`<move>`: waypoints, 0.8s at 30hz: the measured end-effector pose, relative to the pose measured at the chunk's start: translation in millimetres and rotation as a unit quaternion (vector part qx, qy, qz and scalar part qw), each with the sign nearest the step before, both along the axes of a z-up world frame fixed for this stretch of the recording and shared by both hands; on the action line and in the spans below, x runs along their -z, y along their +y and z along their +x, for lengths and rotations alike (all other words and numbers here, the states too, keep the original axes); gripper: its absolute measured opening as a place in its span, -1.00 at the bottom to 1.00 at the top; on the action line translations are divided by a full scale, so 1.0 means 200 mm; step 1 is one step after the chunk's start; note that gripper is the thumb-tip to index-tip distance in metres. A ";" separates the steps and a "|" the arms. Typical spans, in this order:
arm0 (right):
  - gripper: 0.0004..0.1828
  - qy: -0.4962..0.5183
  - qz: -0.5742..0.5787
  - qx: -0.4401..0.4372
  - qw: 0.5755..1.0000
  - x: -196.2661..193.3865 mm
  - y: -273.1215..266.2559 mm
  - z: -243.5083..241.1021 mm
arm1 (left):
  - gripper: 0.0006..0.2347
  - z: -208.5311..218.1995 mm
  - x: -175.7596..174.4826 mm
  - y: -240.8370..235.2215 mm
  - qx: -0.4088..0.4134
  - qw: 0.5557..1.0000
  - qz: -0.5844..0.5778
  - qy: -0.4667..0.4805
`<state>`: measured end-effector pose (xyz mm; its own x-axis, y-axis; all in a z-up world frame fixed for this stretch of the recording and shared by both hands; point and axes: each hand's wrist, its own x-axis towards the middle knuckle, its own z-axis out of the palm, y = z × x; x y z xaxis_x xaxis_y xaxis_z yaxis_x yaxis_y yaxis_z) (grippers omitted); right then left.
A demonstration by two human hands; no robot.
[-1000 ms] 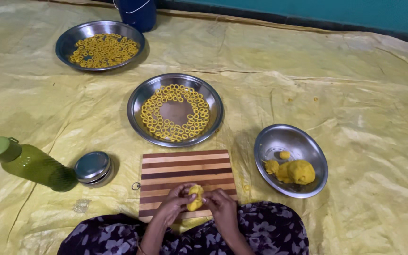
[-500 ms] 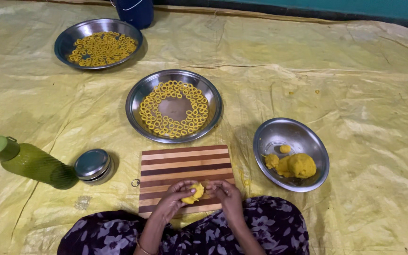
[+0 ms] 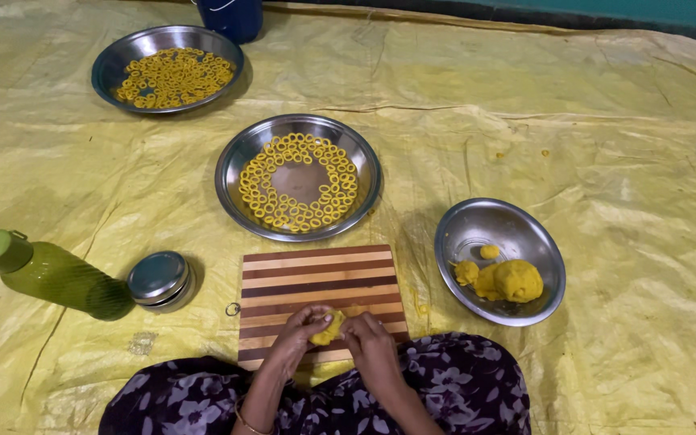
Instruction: The person sits on a yellow tarp and shapes yellow dough into small rings by hand. They roll small pieces of dough into ropes, form them into circles, and place the finished rings into a metal tray. The person repeats this process throughout the clip.
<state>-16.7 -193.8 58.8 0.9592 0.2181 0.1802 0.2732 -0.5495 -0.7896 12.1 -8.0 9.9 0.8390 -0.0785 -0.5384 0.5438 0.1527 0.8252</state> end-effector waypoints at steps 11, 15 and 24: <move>-0.97 -0.102 -0.074 -0.020 0.992 0.09 0.03 -0.01 | -0.67 -0.03 -0.03 -0.02 -0.002 0.999 -0.041 0.012; -0.96 0.033 0.003 -0.007 0.999 0.13 0.00 0.03 | -0.67 -0.02 -0.05 0.00 -0.021 0.997 -0.067 0.010; -0.82 0.148 0.182 0.060 0.970 0.20 -0.11 0.13 | -0.62 -0.01 -0.08 0.01 0.026 0.997 -0.069 0.003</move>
